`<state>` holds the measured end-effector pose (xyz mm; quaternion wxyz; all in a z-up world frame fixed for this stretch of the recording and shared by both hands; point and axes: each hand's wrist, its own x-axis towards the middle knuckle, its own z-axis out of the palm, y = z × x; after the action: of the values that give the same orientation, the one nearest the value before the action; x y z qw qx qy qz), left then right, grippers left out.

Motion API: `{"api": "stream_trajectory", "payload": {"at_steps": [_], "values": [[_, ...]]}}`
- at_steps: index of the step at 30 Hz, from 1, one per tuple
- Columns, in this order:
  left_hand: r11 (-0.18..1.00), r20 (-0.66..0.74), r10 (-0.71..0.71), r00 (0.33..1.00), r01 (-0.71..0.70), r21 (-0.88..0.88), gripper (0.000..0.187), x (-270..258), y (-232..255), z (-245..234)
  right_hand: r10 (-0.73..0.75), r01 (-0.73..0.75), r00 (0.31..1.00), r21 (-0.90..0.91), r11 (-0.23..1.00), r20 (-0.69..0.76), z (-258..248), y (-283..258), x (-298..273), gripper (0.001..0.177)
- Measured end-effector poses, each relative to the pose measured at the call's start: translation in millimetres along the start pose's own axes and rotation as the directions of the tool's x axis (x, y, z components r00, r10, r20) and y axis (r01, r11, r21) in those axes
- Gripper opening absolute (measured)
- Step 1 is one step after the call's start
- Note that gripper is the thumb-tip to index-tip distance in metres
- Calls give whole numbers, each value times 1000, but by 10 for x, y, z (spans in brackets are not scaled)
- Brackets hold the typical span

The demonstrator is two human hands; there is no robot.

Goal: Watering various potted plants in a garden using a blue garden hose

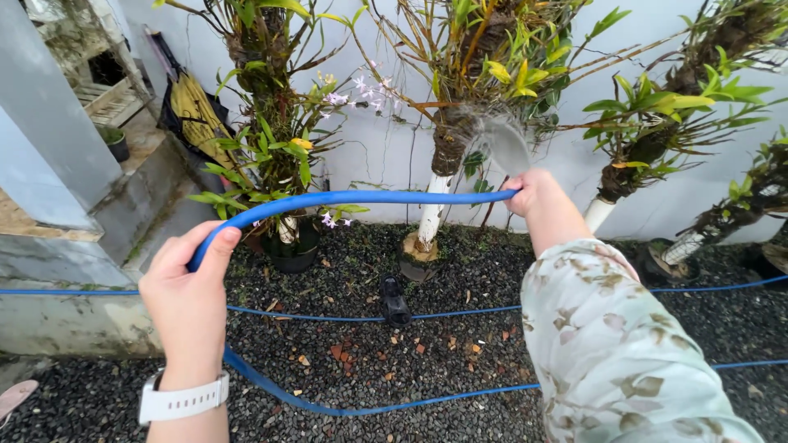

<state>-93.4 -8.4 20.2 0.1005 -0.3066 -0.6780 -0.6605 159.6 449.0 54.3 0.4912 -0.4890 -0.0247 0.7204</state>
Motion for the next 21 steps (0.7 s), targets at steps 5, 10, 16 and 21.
{"api": "stream_trajectory", "payload": {"at_steps": [5,10,16,21], "values": [[987,-54,8,999,-16,-159,15,-2,-85,163,-290,327,915,-96,940,280,-146,-189,-902,16],[980,6,-66,998,66,-186,12,-20,81,172,-412,429,861,9,903,297,-110,-404,-939,16],[983,123,-140,982,153,-105,17,-58,55,65,-262,284,958,290,914,-114,-297,-36,-654,27],[968,140,-203,969,220,-122,15,-57,16,-49,-138,197,977,438,877,-163,-393,-14,123,28]]}}
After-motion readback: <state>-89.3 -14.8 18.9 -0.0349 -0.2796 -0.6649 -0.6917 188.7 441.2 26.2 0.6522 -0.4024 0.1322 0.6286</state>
